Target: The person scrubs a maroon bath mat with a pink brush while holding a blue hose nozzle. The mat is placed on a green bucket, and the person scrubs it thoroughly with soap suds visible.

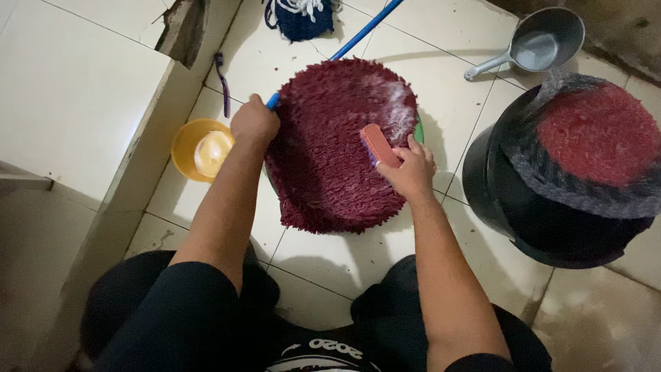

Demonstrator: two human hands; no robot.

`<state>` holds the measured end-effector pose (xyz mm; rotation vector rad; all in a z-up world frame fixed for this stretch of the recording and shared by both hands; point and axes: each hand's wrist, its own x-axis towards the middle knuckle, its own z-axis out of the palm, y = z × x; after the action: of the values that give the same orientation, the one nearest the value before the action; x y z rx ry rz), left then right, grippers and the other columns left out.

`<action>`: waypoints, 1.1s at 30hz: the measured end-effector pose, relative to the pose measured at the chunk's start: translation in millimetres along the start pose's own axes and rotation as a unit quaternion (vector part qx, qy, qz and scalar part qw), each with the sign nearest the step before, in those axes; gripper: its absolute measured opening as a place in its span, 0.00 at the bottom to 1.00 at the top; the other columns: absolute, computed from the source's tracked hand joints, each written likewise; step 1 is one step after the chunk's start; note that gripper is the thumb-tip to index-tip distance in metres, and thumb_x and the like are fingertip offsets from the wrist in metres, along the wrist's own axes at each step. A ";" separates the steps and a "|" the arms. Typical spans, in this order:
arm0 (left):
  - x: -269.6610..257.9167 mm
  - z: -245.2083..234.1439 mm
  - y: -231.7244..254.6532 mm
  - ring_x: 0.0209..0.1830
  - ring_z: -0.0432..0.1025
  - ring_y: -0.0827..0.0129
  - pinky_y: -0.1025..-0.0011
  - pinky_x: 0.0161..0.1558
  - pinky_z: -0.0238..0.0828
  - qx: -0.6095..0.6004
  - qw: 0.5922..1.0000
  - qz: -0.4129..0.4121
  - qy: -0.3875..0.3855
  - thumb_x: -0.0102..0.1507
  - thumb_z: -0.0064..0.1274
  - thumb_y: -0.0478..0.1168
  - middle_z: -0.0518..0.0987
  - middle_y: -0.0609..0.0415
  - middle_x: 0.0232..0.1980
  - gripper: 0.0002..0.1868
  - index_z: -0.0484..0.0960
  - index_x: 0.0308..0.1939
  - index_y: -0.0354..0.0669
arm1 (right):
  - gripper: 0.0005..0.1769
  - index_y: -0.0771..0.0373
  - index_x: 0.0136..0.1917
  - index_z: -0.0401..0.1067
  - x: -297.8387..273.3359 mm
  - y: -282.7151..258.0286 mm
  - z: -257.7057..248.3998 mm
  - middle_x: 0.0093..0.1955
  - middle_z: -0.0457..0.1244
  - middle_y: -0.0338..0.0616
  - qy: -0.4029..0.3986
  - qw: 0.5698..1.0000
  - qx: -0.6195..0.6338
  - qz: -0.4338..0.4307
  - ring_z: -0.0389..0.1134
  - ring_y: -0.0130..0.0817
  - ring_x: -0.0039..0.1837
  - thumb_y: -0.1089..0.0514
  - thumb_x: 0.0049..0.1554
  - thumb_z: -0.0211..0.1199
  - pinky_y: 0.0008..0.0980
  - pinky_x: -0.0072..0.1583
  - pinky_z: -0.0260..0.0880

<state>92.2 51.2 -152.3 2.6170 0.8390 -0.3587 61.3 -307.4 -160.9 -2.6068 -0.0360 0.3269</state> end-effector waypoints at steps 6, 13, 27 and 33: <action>-8.0 -3.4 -16.6 0.53 0.76 0.42 0.49 0.54 0.72 -0.023 0.999 -0.010 0.033 0.64 0.50 0.46 0.81 0.37 0.51 0.19 0.75 0.54 0.39 | 0.29 0.53 0.58 0.80 1.2 -8.2 -4.4 0.83 0.47 0.49 -0.022 0.999 -0.020 0.021 0.41 0.53 0.83 0.42 0.43 0.73 0.61 0.77 0.38; -33.6 -30.0 -4.4 0.50 0.75 0.41 0.48 0.49 0.72 -0.018 0.996 0.068 0.059 0.62 0.57 0.59 0.77 0.36 0.52 0.28 0.72 0.56 0.44 | 0.28 0.54 0.53 0.81 -9.8 -38.1 -15.7 0.76 0.53 0.60 0.053 0.993 -0.082 -0.065 0.49 0.58 0.76 0.41 0.41 0.75 0.60 0.73 0.45; -117.1 -6.2 15.0 0.50 0.74 0.37 0.46 0.52 0.69 -0.031 0.961 0.258 -0.094 0.59 0.54 0.54 0.78 0.33 0.48 0.27 0.69 0.51 0.38 | 0.32 0.63 0.68 0.70 -1.1 -38.6 -8.1 0.50 0.67 0.56 0.027 0.989 -0.140 -0.048 0.70 0.48 0.51 0.40 0.58 0.64 0.49 0.52 0.71; -122.2 -52.2 25.1 0.46 0.74 0.36 0.46 0.48 0.68 -0.096 0.932 0.340 -0.075 0.67 0.44 0.49 0.78 0.31 0.46 0.21 0.70 0.52 0.34 | 0.34 0.62 0.72 0.65 8.2 -16.9 -14.0 0.48 0.67 0.52 0.124 0.979 -0.157 -0.028 0.70 0.45 0.48 0.40 0.60 0.61 0.48 0.50 0.72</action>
<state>17.2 -7.7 -56.5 2.4605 -0.1045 -0.2549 73.2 -298.8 -142.6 -2.9322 -0.0813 -0.0302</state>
